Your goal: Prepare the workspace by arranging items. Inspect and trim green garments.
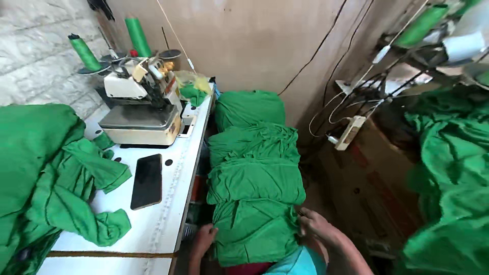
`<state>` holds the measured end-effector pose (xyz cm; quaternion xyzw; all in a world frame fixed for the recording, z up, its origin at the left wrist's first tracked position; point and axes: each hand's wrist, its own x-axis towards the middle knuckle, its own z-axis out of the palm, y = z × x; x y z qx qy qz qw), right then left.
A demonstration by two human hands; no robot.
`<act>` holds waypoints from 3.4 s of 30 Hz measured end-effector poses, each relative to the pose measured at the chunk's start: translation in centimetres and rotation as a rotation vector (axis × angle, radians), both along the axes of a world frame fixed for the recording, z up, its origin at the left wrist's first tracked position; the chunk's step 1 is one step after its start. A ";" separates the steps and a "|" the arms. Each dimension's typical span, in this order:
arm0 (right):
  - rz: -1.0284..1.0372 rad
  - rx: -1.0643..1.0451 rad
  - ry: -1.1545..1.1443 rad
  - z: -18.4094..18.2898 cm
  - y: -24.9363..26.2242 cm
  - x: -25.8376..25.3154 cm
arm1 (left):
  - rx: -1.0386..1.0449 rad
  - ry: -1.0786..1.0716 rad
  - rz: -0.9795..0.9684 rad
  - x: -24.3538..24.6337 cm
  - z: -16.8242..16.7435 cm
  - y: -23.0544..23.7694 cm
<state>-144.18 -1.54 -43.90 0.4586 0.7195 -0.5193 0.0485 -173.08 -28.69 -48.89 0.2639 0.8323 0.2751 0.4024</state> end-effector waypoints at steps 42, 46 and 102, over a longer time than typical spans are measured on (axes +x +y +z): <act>0.328 0.694 0.398 1.0 -10.6 -7.0 | 0.213 0.147 0.100 7.1 3.5 0.9; 0.157 0.991 0.421 0.7 -6.5 -4.8 | 0.197 0.341 0.160 6.2 2.3 0.6; 0.592 0.175 -0.035 -3.9 -12.6 -10.1 | 0.353 0.032 -0.178 5.8 -1.0 1.2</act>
